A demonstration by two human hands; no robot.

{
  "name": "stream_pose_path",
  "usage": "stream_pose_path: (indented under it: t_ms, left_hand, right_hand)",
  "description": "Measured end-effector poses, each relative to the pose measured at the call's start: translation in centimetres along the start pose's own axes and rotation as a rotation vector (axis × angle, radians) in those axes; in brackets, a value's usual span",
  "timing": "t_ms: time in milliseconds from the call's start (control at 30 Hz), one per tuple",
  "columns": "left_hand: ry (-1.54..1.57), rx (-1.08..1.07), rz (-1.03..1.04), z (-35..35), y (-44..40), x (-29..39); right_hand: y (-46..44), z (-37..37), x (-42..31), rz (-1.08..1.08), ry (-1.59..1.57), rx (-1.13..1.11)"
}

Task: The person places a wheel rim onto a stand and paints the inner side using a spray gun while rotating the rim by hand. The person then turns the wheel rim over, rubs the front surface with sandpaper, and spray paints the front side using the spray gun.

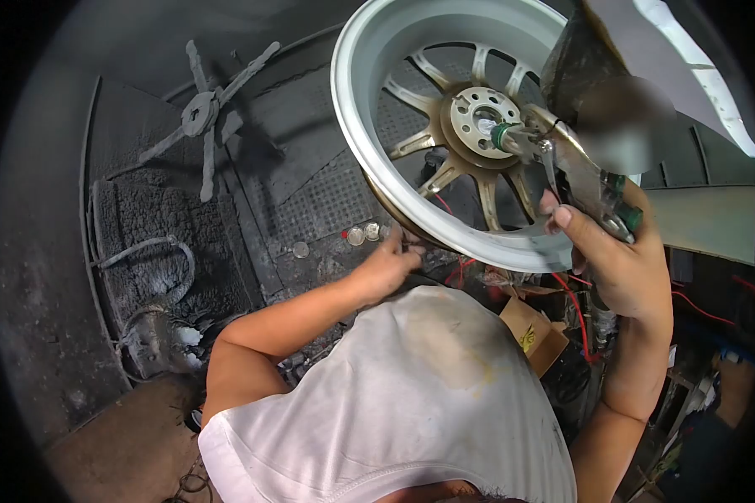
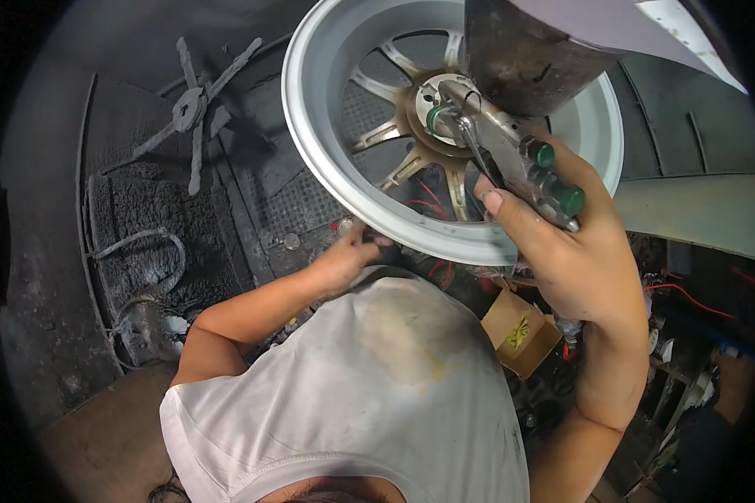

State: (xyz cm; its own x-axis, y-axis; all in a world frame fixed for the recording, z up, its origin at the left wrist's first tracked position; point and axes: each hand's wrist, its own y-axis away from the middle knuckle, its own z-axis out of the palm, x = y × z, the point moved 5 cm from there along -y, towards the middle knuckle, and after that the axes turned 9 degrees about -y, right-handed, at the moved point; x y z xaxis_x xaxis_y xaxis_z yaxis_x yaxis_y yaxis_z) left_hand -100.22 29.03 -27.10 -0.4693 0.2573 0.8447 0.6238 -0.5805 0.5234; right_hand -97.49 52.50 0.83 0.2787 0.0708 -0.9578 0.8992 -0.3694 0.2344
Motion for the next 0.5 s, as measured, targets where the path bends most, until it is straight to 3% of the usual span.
stream_pose_path:
  t_ms: [67,167,233,300,367,433,500]
  left_hand:
    - [-0.107,-0.128,-0.068,1.4,0.5,-1.0]
    - [-0.086,-0.262,-0.057,1.1,0.6,-1.6]
    - [-0.149,-0.111,-0.155,-2.4,-0.9,-3.1]
    - [-0.026,0.084,-0.095,-5.9,-2.4,-0.8]
    - [0.24,0.228,0.092,-7.9,-3.7,0.9]
    - [0.233,0.232,0.067,-8.2,-3.8,1.6]
    - [0.114,0.048,-0.05,-7.2,-3.7,0.3]
  right_hand:
    - [-0.1,-0.4,0.6,0.204,0.177,-0.023]
    - [0.4,-0.8,1.0,0.133,0.25,-0.031]
    - [0.7,-1.1,1.4,0.084,0.207,-0.052]
    - [0.7,-1.3,1.4,0.057,0.138,-0.066]
    - [0.2,-1.3,1.2,0.091,0.161,-0.115]
    - [-0.1,-0.8,0.9,0.083,0.183,-0.104]
    - [0.1,-0.5,1.1,0.076,0.204,-0.094]
